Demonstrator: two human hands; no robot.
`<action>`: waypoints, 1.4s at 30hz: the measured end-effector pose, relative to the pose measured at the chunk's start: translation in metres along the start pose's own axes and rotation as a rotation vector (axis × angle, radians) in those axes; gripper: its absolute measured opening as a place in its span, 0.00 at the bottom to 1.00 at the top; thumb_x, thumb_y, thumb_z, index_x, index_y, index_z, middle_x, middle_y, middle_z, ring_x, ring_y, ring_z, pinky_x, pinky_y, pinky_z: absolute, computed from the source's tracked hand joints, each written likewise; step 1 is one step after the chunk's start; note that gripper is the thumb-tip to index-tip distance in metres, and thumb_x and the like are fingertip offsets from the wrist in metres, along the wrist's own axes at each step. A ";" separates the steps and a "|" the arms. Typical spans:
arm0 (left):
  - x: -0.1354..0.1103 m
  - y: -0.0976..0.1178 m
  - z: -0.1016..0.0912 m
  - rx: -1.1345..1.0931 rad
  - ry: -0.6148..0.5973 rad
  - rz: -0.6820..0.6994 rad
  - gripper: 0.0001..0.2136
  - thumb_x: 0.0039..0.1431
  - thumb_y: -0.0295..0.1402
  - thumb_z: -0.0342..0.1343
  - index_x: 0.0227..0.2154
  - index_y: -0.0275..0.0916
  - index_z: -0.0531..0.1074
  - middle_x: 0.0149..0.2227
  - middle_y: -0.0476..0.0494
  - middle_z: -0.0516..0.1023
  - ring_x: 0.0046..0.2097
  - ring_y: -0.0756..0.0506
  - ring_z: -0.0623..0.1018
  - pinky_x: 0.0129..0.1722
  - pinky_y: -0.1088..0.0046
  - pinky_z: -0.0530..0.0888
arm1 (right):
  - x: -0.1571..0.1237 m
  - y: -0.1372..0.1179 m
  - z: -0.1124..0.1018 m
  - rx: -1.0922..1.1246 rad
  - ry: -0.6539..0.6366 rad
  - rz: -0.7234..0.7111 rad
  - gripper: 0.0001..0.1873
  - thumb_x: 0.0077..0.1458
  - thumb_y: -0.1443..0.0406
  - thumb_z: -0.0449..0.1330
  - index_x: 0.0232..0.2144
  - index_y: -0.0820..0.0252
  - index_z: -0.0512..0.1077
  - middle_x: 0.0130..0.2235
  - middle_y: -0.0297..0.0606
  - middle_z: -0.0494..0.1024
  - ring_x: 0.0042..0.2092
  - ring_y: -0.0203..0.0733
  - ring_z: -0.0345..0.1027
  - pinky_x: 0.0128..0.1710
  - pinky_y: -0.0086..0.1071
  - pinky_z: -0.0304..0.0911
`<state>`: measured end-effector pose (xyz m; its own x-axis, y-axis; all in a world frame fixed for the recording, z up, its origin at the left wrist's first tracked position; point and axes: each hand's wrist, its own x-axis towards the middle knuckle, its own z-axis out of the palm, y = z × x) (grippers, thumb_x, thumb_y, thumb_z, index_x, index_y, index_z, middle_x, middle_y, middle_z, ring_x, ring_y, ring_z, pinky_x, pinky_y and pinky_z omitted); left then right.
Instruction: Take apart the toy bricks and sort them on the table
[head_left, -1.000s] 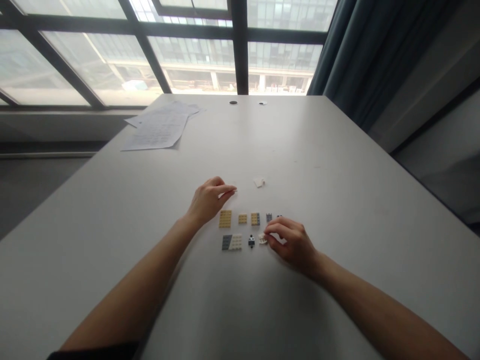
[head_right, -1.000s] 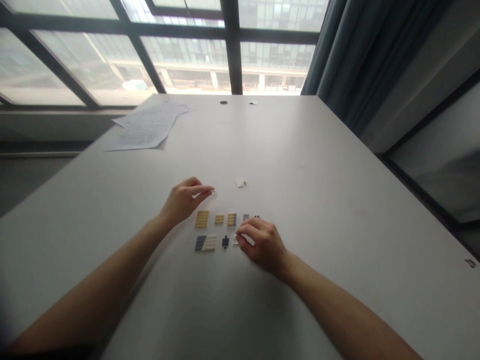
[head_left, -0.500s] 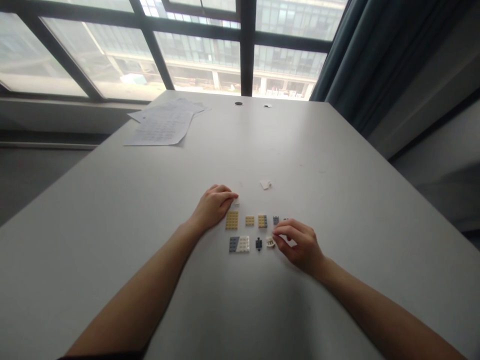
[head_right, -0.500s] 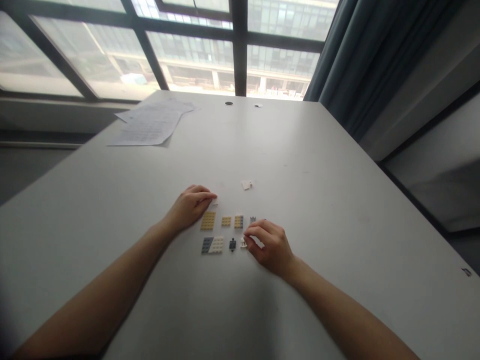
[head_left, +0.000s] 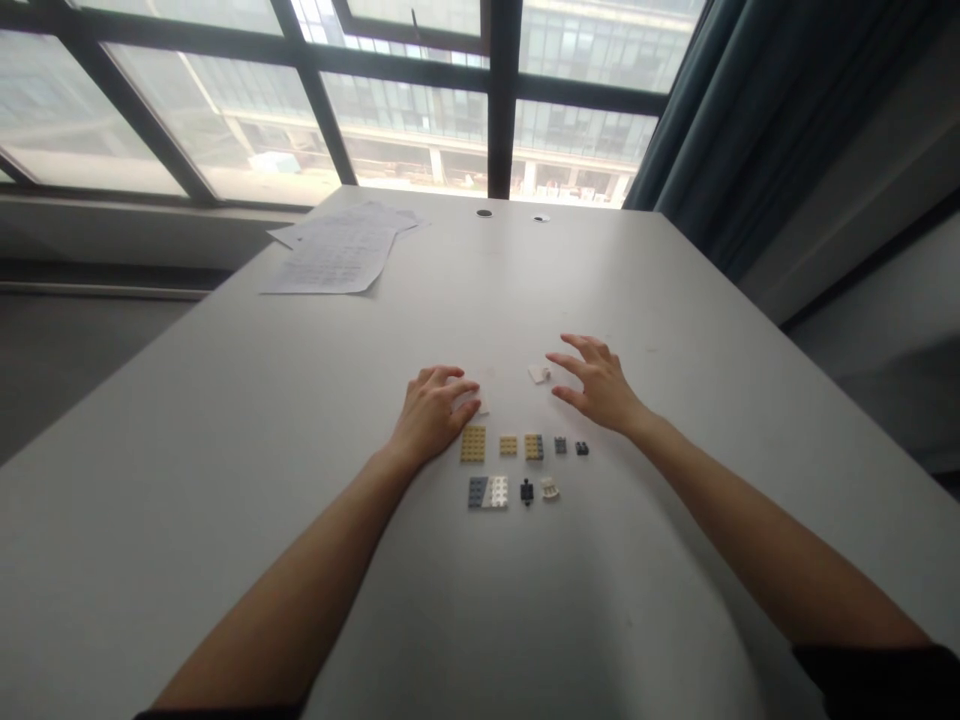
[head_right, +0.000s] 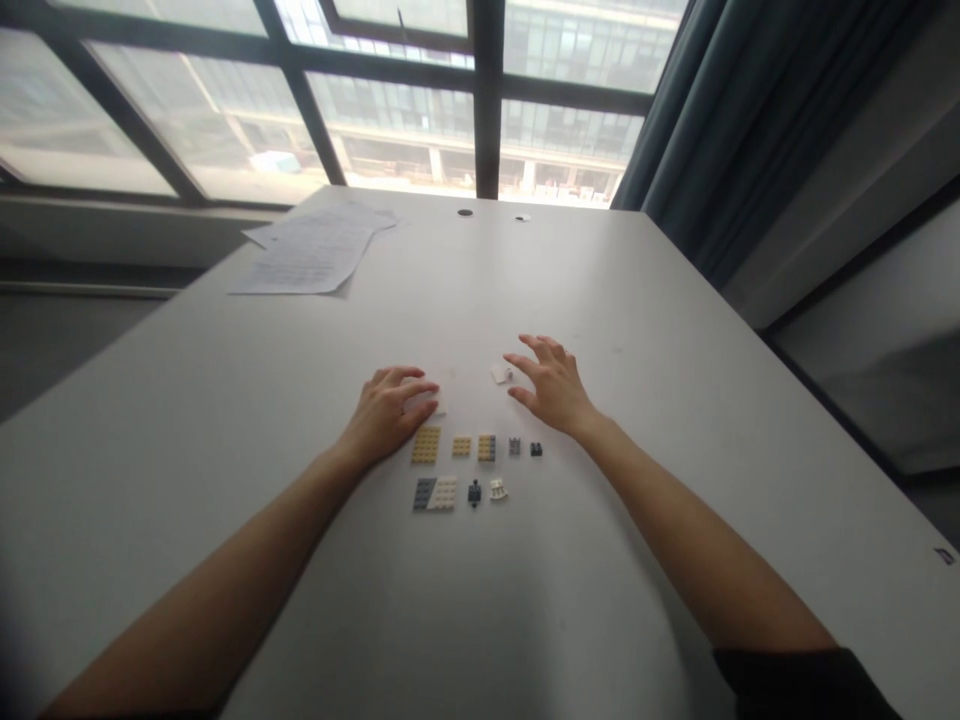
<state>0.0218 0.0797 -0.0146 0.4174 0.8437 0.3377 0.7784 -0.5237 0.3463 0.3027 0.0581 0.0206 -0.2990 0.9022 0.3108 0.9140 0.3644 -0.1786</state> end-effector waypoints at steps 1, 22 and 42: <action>0.000 0.000 0.000 -0.001 -0.008 0.001 0.12 0.59 0.41 0.54 0.41 0.44 0.77 0.50 0.40 0.72 0.55 0.36 0.66 0.53 0.50 0.64 | 0.005 0.002 0.003 -0.017 -0.037 0.003 0.23 0.55 0.61 0.61 0.54 0.52 0.69 0.64 0.45 0.59 0.64 0.60 0.47 0.57 0.56 0.54; 0.000 0.000 0.002 -0.019 -0.024 0.028 0.12 0.56 0.44 0.57 0.39 0.47 0.78 0.49 0.43 0.73 0.55 0.38 0.66 0.56 0.54 0.61 | 0.037 -0.001 0.027 0.066 -0.228 0.044 0.13 0.54 0.62 0.61 0.43 0.54 0.75 0.60 0.43 0.64 0.63 0.56 0.49 0.58 0.54 0.49; 0.000 -0.001 0.003 -0.021 -0.003 0.032 0.11 0.56 0.43 0.58 0.39 0.47 0.78 0.48 0.44 0.74 0.55 0.38 0.67 0.56 0.55 0.61 | 0.025 -0.030 0.021 0.439 -0.075 -0.050 0.07 0.46 0.74 0.59 0.26 0.59 0.69 0.35 0.34 0.81 0.35 0.37 0.72 0.39 0.30 0.63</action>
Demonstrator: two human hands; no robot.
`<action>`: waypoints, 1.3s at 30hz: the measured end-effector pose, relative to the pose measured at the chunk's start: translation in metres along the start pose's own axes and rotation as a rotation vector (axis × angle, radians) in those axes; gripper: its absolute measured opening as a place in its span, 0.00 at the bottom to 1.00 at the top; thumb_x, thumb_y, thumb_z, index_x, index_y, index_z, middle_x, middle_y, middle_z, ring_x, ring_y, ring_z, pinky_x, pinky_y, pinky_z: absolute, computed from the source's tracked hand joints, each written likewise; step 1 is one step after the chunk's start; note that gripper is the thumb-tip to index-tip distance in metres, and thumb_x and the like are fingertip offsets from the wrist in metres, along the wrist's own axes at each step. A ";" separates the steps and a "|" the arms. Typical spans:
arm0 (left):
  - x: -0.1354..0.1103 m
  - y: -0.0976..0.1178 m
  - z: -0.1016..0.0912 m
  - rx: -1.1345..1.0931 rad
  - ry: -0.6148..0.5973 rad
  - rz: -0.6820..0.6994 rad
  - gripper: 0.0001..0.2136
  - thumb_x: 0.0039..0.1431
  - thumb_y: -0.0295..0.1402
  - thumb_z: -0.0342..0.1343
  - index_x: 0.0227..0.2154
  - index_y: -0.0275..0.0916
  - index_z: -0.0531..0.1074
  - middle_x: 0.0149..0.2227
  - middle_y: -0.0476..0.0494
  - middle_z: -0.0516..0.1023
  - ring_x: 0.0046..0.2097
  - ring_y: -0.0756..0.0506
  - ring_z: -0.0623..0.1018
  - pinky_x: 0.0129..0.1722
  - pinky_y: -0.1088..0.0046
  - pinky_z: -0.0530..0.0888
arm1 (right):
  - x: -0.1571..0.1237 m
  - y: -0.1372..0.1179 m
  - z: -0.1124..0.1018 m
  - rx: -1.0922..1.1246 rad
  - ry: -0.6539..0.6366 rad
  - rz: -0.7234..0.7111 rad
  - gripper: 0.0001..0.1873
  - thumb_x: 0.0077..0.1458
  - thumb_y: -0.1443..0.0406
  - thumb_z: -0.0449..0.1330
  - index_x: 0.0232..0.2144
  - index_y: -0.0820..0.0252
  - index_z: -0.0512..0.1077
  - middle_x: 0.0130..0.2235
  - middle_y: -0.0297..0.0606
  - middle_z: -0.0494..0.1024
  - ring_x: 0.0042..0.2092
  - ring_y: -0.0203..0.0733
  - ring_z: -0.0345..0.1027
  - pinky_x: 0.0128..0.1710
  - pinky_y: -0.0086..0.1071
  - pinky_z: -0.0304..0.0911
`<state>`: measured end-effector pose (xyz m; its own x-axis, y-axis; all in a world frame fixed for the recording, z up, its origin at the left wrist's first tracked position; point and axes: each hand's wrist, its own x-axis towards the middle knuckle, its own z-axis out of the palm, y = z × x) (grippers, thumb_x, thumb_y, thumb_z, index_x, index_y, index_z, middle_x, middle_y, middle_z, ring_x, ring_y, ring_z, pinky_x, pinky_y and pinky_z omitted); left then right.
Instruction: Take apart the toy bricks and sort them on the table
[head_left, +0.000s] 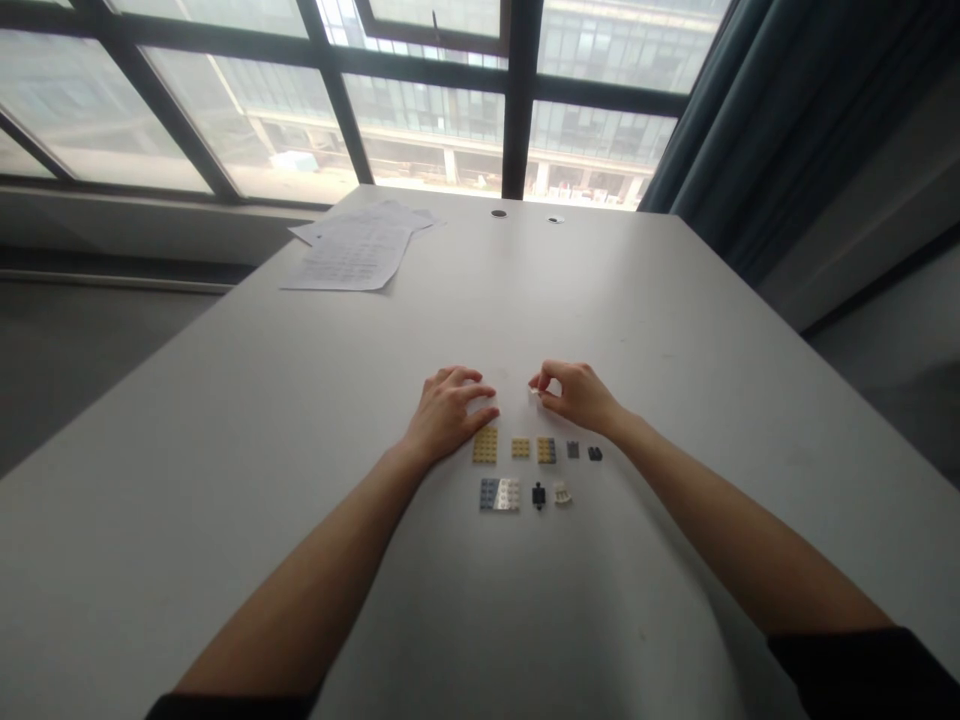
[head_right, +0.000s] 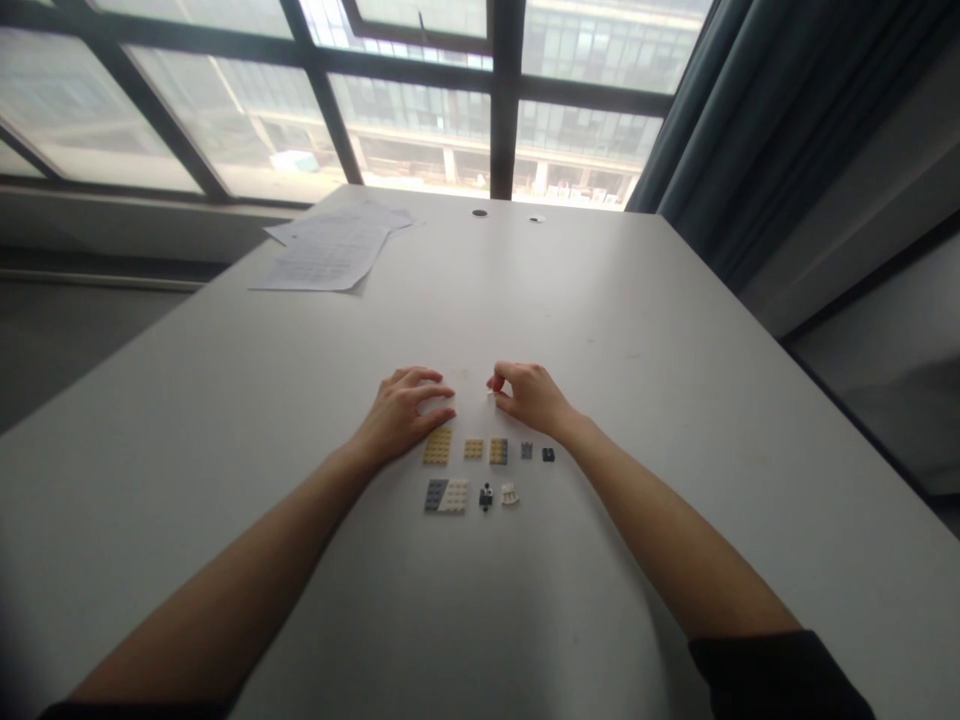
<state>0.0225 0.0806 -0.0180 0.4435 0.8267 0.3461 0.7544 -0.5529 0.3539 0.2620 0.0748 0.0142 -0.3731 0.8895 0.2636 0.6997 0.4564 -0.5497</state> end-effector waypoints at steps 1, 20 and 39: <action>0.000 0.000 0.000 -0.003 0.003 0.000 0.11 0.55 0.43 0.58 0.39 0.46 0.78 0.48 0.44 0.74 0.55 0.38 0.67 0.56 0.55 0.61 | 0.000 0.000 0.001 -0.011 0.015 0.003 0.06 0.47 0.73 0.59 0.27 0.59 0.70 0.34 0.34 0.80 0.35 0.37 0.72 0.38 0.30 0.63; -0.001 -0.001 0.001 -0.002 0.001 -0.012 0.12 0.55 0.44 0.58 0.39 0.47 0.78 0.48 0.44 0.74 0.54 0.39 0.67 0.56 0.56 0.61 | 0.007 -0.014 0.017 -0.057 -0.086 0.118 0.10 0.52 0.70 0.59 0.37 0.60 0.77 0.38 0.37 0.77 0.31 0.33 0.68 0.38 0.28 0.63; -0.001 0.002 -0.002 -0.008 -0.007 0.003 0.11 0.56 0.42 0.57 0.39 0.47 0.78 0.49 0.44 0.74 0.55 0.38 0.67 0.57 0.55 0.61 | 0.007 -0.014 0.014 -0.063 -0.201 0.078 0.11 0.48 0.65 0.66 0.37 0.56 0.78 0.40 0.36 0.74 0.31 0.33 0.66 0.40 0.31 0.63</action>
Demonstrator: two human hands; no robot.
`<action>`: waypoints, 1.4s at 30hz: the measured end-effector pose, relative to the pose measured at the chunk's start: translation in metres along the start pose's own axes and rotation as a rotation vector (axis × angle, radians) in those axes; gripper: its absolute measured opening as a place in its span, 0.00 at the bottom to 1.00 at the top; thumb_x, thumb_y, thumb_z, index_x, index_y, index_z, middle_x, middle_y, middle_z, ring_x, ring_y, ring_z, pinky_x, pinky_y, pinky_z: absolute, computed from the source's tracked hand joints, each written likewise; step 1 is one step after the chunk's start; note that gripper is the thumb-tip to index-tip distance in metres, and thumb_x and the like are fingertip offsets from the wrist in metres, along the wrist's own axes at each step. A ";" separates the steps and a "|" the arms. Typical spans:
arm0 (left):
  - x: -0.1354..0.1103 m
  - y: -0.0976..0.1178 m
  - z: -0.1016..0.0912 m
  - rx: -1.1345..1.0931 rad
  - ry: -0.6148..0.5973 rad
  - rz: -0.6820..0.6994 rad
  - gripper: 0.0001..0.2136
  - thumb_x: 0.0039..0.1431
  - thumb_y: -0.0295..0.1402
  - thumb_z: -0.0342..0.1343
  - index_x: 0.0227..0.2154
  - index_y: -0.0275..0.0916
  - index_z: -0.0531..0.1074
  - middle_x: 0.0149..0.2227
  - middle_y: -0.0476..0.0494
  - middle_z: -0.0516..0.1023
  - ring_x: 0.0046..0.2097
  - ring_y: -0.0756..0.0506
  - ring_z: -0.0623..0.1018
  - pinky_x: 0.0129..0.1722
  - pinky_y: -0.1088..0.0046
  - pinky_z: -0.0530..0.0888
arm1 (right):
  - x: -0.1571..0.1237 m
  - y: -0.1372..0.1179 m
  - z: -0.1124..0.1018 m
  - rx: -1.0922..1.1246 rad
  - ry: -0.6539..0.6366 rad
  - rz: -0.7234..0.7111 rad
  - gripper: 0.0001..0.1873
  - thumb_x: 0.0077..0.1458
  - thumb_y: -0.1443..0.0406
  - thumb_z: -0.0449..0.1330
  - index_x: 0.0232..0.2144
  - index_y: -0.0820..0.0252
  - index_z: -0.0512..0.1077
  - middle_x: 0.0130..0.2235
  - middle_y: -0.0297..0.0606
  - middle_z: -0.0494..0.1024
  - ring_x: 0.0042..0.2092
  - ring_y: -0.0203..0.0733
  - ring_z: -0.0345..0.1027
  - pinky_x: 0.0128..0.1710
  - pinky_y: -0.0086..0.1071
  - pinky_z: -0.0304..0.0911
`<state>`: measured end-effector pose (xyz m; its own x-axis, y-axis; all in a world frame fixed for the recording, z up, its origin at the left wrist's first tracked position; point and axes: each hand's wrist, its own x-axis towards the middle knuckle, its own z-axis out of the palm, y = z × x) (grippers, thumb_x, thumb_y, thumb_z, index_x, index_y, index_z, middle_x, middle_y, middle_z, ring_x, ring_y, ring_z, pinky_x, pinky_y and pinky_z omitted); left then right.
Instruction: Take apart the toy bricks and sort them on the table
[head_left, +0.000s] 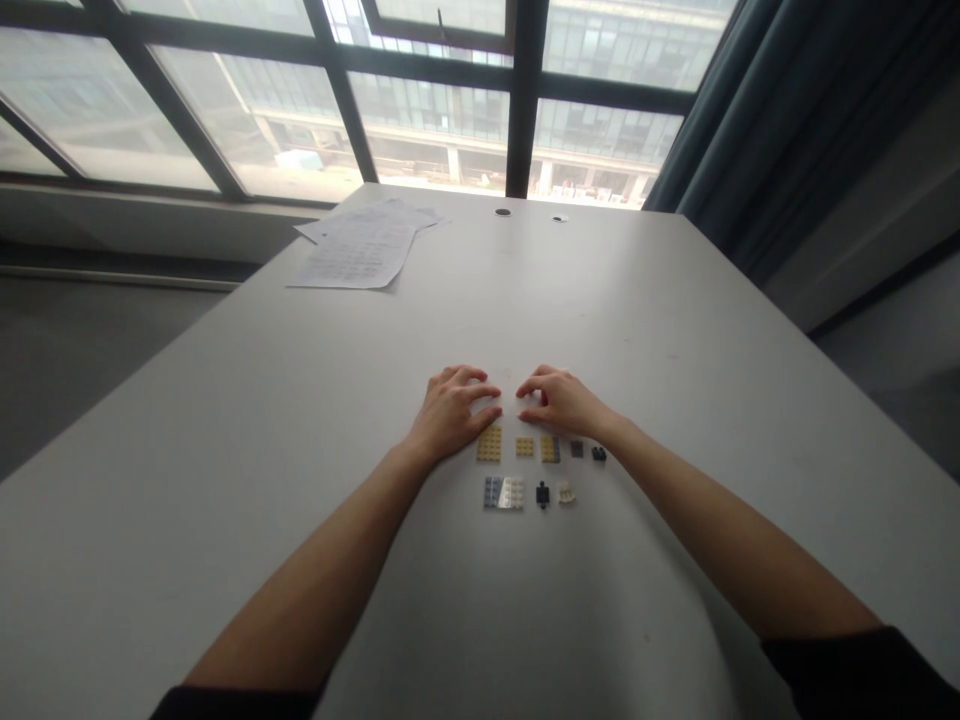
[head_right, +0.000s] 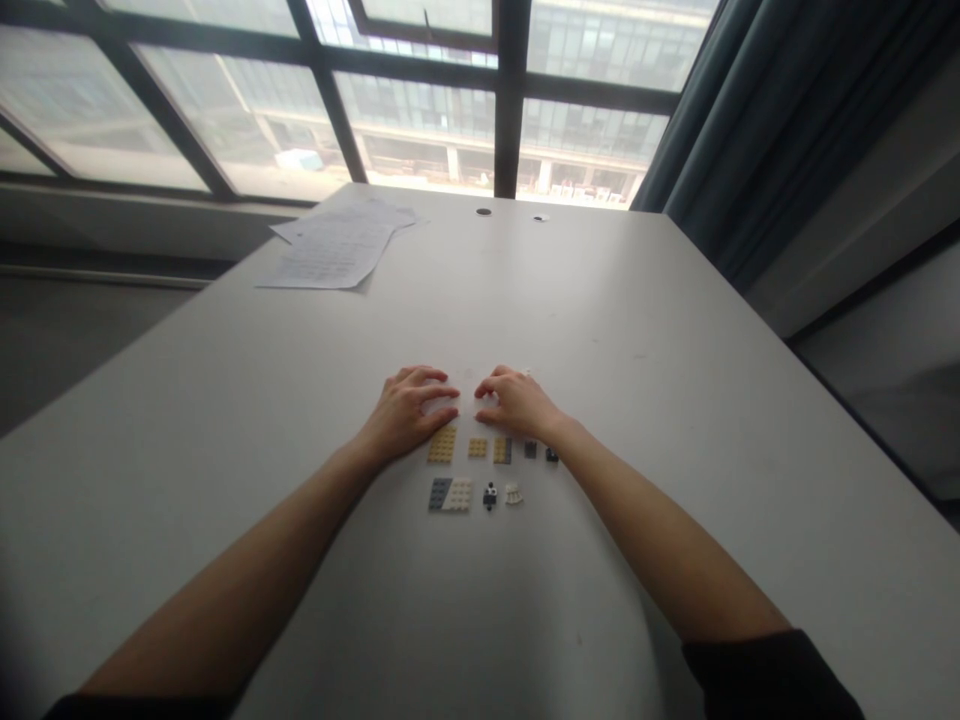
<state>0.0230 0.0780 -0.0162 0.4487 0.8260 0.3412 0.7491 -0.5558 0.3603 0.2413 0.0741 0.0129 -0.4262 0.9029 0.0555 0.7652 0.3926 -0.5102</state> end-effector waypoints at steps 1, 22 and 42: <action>0.000 0.000 0.000 0.002 -0.002 0.003 0.11 0.56 0.42 0.57 0.39 0.47 0.79 0.49 0.44 0.74 0.55 0.38 0.66 0.57 0.55 0.61 | 0.000 0.000 0.000 0.001 -0.002 -0.002 0.11 0.48 0.65 0.66 0.37 0.56 0.78 0.40 0.36 0.74 0.31 0.33 0.66 0.40 0.31 0.63; 0.001 0.000 -0.002 -0.003 -0.053 0.040 0.11 0.57 0.43 0.56 0.40 0.50 0.78 0.51 0.45 0.74 0.57 0.39 0.66 0.56 0.54 0.60 | 0.004 -0.006 0.012 0.001 0.015 -0.028 0.12 0.49 0.63 0.65 0.38 0.57 0.78 0.40 0.37 0.74 0.32 0.34 0.67 0.41 0.32 0.63; 0.001 0.002 -0.003 -0.036 0.005 -0.003 0.12 0.58 0.40 0.54 0.41 0.43 0.76 0.47 0.42 0.75 0.53 0.39 0.69 0.55 0.56 0.64 | -0.010 0.041 -0.008 -0.124 0.288 0.214 0.10 0.55 0.68 0.58 0.39 0.60 0.77 0.37 0.39 0.76 0.35 0.39 0.69 0.42 0.33 0.63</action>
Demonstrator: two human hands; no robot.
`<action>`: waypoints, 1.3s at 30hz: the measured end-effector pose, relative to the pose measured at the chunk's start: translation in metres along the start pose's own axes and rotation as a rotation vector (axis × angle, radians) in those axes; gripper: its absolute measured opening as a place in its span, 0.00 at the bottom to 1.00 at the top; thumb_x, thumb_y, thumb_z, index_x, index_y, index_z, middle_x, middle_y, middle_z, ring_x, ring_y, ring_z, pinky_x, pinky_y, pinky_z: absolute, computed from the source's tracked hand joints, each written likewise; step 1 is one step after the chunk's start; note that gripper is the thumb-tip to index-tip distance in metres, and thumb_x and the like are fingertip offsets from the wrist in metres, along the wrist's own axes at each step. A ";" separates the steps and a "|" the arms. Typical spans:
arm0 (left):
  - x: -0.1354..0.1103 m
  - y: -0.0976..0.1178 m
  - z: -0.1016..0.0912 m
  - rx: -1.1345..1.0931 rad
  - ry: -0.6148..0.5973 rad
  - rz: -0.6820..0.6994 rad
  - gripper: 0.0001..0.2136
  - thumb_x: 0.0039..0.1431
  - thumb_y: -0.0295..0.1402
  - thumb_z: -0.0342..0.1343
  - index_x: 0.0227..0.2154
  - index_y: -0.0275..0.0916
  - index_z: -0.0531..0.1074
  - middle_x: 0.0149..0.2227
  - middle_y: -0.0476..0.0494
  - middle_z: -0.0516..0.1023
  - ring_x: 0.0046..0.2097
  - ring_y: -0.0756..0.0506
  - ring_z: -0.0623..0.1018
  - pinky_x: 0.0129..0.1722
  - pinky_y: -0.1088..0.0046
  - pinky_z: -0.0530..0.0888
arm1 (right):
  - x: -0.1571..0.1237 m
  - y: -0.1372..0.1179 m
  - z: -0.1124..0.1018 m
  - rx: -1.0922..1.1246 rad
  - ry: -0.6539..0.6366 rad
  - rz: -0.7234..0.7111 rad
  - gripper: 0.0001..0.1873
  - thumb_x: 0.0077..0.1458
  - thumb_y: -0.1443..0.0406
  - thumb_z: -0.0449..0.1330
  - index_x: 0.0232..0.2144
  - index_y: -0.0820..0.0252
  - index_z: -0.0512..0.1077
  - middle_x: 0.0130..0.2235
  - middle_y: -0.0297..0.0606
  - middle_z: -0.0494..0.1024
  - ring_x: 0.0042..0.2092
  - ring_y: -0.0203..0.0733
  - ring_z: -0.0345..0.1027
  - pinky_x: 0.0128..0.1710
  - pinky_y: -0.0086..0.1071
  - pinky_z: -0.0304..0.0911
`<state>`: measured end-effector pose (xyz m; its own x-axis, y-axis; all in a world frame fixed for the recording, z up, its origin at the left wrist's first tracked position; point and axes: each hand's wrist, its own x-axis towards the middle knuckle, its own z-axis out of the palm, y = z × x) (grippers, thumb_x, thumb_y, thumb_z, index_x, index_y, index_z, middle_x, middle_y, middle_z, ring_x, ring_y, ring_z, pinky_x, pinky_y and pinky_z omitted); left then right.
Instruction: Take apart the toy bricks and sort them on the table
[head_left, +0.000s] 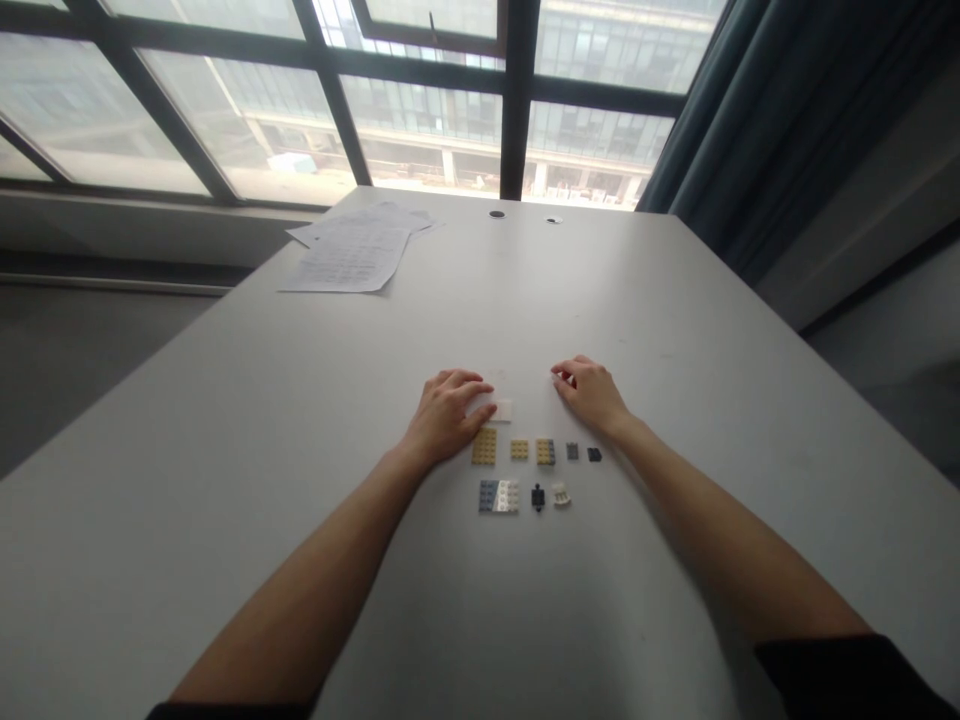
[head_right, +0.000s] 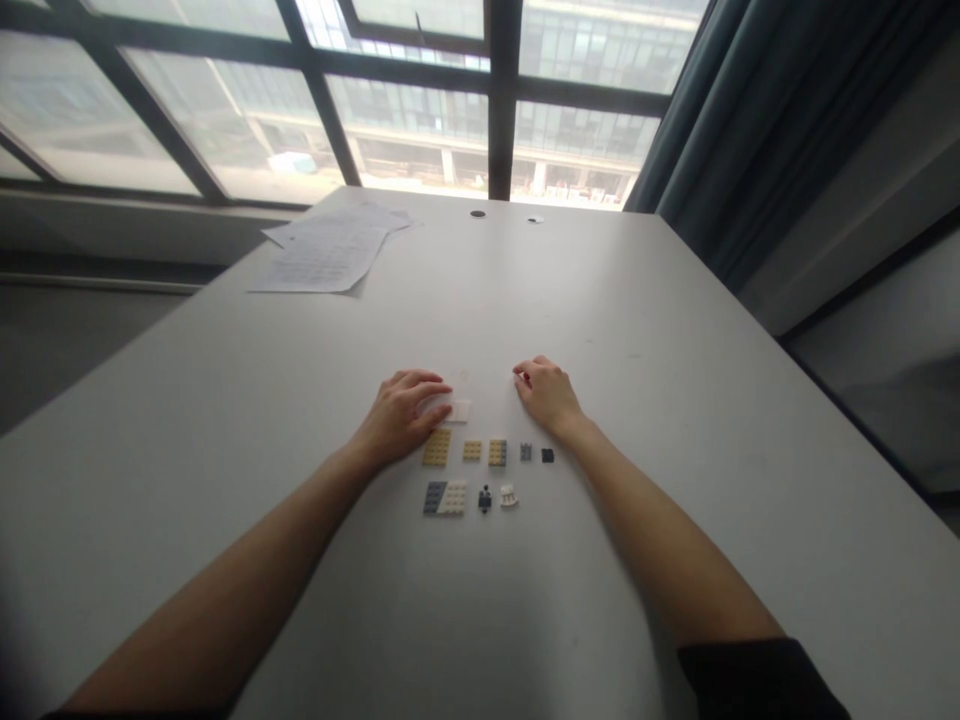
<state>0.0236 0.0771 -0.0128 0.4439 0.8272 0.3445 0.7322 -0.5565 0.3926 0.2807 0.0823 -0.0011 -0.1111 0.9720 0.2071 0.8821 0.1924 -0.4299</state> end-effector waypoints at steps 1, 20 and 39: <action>0.000 0.000 0.000 0.003 0.003 0.003 0.12 0.58 0.40 0.54 0.41 0.42 0.76 0.47 0.42 0.75 0.52 0.39 0.70 0.55 0.56 0.64 | -0.001 0.000 0.001 -0.002 0.008 -0.003 0.10 0.56 0.68 0.57 0.38 0.60 0.77 0.37 0.40 0.76 0.36 0.39 0.70 0.42 0.33 0.63; -0.001 0.055 -0.009 -0.179 0.299 0.311 0.05 0.58 0.36 0.59 0.35 0.43 0.77 0.34 0.47 0.80 0.40 0.46 0.74 0.44 0.66 0.69 | -0.049 -0.055 -0.009 1.344 -0.236 0.255 0.14 0.43 0.60 0.69 0.28 0.61 0.71 0.24 0.30 0.74 0.27 0.32 0.68 0.31 0.29 0.65; -0.003 0.062 -0.015 -0.205 0.157 0.254 0.13 0.66 0.36 0.47 0.28 0.38 0.69 0.27 0.47 0.73 0.35 0.46 0.69 0.41 0.66 0.66 | -0.061 -0.062 -0.014 0.532 0.235 -0.354 0.06 0.58 0.63 0.60 0.36 0.56 0.76 0.33 0.36 0.77 0.33 0.35 0.70 0.36 0.29 0.66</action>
<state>0.0599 0.0390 0.0237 0.5015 0.6475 0.5738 0.4830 -0.7598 0.4353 0.2396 0.0095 0.0255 -0.1962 0.7945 0.5747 0.4587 0.5924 -0.6623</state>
